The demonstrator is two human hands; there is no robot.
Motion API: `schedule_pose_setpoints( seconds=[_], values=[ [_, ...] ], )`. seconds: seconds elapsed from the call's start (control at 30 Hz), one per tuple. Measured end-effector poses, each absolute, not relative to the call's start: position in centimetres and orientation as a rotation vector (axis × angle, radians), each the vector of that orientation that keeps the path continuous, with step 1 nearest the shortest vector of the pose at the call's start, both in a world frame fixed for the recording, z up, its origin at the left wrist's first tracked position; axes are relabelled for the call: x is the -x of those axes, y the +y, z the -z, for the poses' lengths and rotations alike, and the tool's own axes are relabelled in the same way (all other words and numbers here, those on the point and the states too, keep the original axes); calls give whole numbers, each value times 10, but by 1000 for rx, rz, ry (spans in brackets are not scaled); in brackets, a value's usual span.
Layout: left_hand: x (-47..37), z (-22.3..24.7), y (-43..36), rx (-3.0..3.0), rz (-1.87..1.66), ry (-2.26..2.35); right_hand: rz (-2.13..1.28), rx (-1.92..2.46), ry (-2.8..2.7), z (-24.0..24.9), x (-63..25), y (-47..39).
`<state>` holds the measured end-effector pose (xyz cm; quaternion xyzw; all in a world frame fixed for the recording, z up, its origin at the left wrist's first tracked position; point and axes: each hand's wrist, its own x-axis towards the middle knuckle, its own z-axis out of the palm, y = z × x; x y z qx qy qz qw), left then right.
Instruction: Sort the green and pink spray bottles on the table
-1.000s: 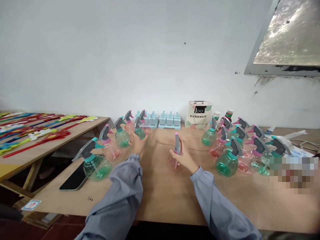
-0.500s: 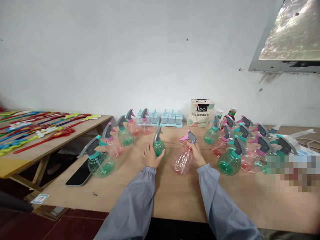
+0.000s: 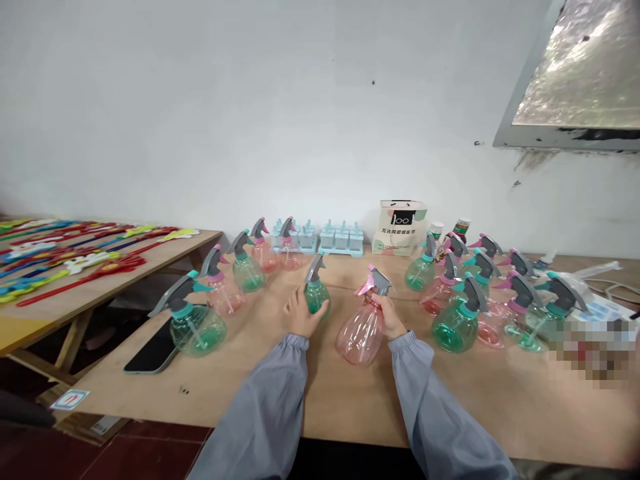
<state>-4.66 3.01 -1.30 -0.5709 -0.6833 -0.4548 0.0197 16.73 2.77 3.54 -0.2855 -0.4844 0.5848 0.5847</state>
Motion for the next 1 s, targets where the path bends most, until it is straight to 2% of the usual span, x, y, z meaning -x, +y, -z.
schedule_pose_setpoints(
  seconds=[0.27,0.47,0.6,1.0],
  values=[
    [46,13,31,1785,1423,-2107,-1303,662,-1058,-39,-161,23],
    [46,12,30,1790,1393,-2103,-1387,654,-1173,-37,-160,21],
    [46,12,30,1793,1379,-2105,-1285,682,-1055,-34,-160,23],
    [44,7,27,1803,1409,-2120,-1285,718,-951,-31,-154,24]
  ],
)
